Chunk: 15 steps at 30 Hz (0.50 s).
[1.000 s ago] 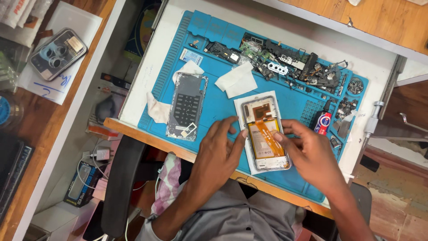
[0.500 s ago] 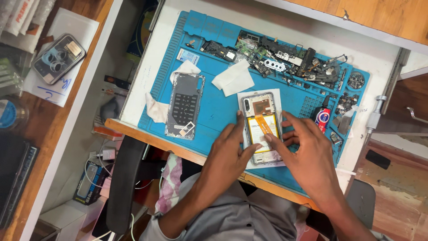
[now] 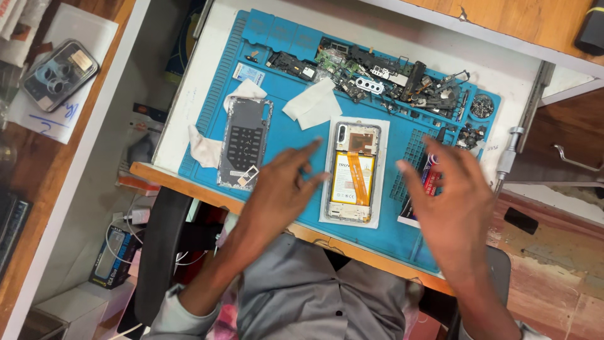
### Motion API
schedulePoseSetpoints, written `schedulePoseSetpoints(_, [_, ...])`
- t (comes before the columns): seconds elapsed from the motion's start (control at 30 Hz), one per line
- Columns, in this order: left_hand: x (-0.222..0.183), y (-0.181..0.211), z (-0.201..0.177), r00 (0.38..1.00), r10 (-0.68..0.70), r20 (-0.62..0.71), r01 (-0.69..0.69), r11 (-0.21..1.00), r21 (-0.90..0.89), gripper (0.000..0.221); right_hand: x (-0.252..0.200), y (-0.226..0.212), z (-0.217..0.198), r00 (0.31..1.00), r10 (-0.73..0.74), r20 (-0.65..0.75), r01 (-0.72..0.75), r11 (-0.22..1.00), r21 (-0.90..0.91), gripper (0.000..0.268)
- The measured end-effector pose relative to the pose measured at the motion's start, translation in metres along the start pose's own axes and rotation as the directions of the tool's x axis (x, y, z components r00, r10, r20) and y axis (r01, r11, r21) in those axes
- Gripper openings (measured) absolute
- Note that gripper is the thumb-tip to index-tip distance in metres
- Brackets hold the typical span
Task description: The person uses a screwdriver to remove screws from a disassembled smartphone's back cover and internal frame. They then handle a new replacement screen assembly, peeling off protective film and inspecting its edges before placing it aside. The person continues to unscrew components from the phone's chassis on a blue work mat.
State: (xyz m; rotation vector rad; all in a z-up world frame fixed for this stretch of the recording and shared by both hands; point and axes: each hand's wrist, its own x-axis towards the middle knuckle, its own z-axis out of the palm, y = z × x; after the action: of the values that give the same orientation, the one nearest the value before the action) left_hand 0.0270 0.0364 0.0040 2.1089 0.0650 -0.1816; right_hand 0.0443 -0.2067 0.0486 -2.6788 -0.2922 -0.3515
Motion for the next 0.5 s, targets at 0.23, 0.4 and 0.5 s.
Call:
schedulePoseSetpoints(0.23, [-0.022,-0.024,-0.03,0.888,0.176,-0.424,-0.021,0.938,0.346,0.063,0.011,0.009,-0.005,0.966,0.198,0.168,-0.193,0.98,-0.042,0.069])
schedulePoseSetpoints(0.4, [-0.022,-0.034,-0.026,0.893,0.16,-0.422,0.0,0.935,0.354,0.069,0.009,0.039,-0.008,0.985,0.155,0.075,-0.164,0.978,0.13,0.062])
schedulePoseSetpoints(0.5, [-0.022,-0.035,-0.026,0.897,0.112,-0.428,0.024,0.954,0.3,0.066,0.009,0.071,-0.027,0.975,0.203,-0.092,-0.198,0.978,0.063,0.045])
